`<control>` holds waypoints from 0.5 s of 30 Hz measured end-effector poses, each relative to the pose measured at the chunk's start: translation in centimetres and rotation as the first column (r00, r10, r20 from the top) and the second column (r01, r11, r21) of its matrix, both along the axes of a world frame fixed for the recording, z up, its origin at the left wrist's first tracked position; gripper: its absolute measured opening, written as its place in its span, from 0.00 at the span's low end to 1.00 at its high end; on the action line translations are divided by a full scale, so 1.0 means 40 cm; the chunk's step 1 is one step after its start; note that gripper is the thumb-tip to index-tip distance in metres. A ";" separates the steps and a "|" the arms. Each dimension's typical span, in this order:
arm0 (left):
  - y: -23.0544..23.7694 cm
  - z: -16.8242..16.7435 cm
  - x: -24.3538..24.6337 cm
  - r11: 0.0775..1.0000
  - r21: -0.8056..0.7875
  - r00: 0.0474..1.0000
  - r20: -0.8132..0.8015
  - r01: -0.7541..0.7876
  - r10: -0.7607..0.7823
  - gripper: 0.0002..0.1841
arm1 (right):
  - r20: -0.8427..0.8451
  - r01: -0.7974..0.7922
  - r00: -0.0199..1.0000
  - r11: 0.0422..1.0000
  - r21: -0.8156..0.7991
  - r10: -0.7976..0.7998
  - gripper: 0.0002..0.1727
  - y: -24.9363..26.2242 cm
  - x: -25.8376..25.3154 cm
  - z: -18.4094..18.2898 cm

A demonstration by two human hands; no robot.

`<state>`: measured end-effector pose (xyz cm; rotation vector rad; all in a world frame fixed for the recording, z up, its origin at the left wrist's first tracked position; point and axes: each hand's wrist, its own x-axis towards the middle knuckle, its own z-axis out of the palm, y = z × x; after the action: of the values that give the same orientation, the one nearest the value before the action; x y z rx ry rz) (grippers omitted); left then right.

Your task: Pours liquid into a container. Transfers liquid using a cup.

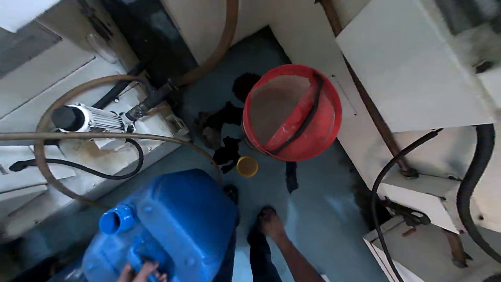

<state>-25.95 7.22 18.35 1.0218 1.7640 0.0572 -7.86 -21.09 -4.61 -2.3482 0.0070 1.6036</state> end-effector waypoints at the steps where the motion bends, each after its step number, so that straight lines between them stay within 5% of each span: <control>1: 0.018 -0.044 -0.008 1.000 0.027 1.000 0.021 -0.014 0.014 0.08 | 0.004 -0.085 0.996 0.996 -0.015 0.085 0.29 0.044 0.029 -0.021; 8: 0.129 -0.371 -0.036 0.967 0.221 0.992 0.047 -0.129 0.121 0.07 | 0.098 -0.204 0.974 0.979 -0.031 0.206 0.34 0.239 0.137 -0.200; 15: 0.154 -0.557 -0.094 0.930 0.240 0.958 0.132 -0.278 0.253 0.03 | 0.151 -0.108 0.983 0.994 -0.002 0.107 0.32 0.257 0.132 -0.355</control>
<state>-29.69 13.39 -3.92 0.9355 1.8250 0.5110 -2.57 -10.81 -18.82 -2.4977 -0.1590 1.4657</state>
